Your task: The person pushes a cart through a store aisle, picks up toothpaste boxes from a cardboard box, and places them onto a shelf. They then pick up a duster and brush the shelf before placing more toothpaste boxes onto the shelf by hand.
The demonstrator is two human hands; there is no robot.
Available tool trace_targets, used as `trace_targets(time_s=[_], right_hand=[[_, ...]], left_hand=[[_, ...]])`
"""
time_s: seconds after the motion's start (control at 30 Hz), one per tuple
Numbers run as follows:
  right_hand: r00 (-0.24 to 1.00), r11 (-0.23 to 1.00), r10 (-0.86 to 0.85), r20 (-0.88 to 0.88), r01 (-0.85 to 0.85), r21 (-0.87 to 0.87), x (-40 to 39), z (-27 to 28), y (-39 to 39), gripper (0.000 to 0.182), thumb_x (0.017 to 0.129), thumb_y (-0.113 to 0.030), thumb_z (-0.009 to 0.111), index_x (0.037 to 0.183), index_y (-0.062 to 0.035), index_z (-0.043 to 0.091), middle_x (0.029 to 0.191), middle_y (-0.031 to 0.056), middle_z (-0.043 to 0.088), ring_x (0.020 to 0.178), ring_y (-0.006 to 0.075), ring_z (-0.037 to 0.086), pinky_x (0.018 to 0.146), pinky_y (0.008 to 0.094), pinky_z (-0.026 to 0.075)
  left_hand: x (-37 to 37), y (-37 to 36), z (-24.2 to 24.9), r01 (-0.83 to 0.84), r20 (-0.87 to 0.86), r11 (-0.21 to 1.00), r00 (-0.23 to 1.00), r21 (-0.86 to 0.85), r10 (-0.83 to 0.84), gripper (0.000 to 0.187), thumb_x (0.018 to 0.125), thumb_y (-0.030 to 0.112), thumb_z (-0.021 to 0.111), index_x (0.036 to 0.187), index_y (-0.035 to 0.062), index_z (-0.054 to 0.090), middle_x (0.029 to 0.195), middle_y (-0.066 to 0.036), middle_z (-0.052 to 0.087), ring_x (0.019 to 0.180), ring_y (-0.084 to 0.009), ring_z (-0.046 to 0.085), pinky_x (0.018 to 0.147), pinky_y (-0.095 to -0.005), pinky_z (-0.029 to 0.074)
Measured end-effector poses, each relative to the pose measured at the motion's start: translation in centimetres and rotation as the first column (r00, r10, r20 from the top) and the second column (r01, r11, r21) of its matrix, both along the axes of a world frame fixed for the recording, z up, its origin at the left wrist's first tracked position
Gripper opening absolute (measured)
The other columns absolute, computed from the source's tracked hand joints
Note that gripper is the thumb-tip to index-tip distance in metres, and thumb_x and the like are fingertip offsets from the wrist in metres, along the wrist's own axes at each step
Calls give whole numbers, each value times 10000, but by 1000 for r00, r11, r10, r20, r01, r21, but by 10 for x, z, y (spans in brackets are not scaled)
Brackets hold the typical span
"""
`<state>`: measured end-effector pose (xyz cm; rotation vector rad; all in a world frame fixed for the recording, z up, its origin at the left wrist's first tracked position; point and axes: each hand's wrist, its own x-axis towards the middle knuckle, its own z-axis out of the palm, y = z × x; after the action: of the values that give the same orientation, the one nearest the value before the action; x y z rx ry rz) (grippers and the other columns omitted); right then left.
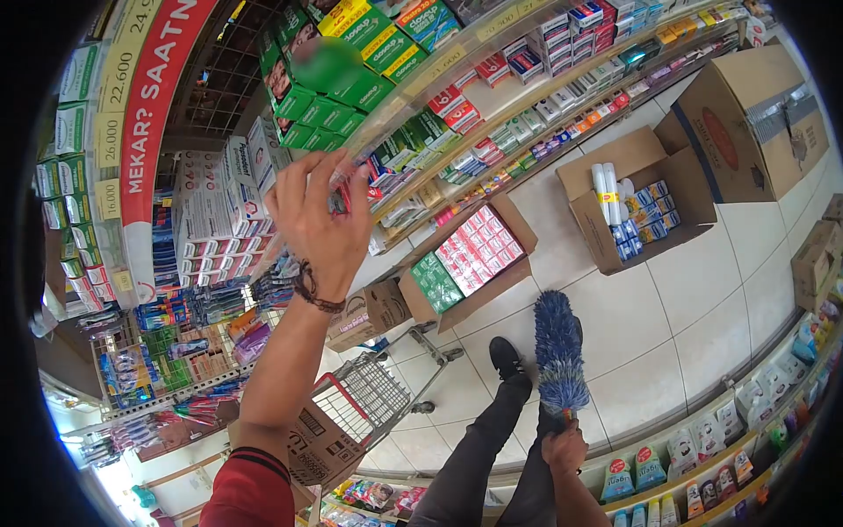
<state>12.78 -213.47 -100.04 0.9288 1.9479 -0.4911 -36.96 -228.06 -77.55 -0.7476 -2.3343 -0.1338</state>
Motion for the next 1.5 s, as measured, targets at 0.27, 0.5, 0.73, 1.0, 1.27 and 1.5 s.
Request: trace_targets(time_s=[0.27,0.5,0.73,1.0,1.27,1.5], right_hand=[[999,999,-33,5,33,-21,5,-2,4,595,778,-288,664,1264,19,512,1024,219,684,945,373,692,882,446,535],[998,998,-58,6,58,-38,0,4,7,588,789,-291,661,1265,20,510,1041,227,679,947,387,687,889,458,530],[998,1000,-28,-62,27,-11,16,-3,0,604,787,-268,649,1287,39,504,1005,230,677,925,399,685,855,473,539],[999,999,33,-39,-32,10,10,-2,-5,597,798,-265,645,1292,39,501,984,221,681,910,399,688,836,474,550],[997,998,68,-29,-67,18,3,-1,-9,564,804,-272,639,1263,32,519,990,227,683,921,406,690,842,484,553],[996,995,83,-27,-81,49,18,-10,-12,573,806,-269,635,1277,37,521,982,233,688,930,406,688,843,489,550]], left_hand=[[-4,30,0,-70,50,994,996,-83,75,337,780,175,756,1095,84,678,1016,-69,598,993,-262,544,862,-415,356],[-3,37,1,-85,155,993,983,-87,98,387,772,171,749,1146,107,673,1028,-77,544,1020,-270,506,889,-441,316],[5,22,-4,-25,170,1000,985,16,22,391,760,139,730,1143,78,686,1074,-87,578,1021,-273,509,921,-445,324],[11,-45,26,-36,105,978,994,204,14,394,812,109,727,1168,-31,634,1099,-226,622,1075,-392,576,949,-465,448],[2,-34,27,-244,266,969,932,-41,246,432,874,190,658,1188,-98,584,1179,-271,596,1152,-475,512,1032,-503,395],[-15,-38,23,-290,308,955,916,64,258,410,824,176,676,1141,-80,631,1155,-224,640,1126,-439,536,1014,-475,412]])
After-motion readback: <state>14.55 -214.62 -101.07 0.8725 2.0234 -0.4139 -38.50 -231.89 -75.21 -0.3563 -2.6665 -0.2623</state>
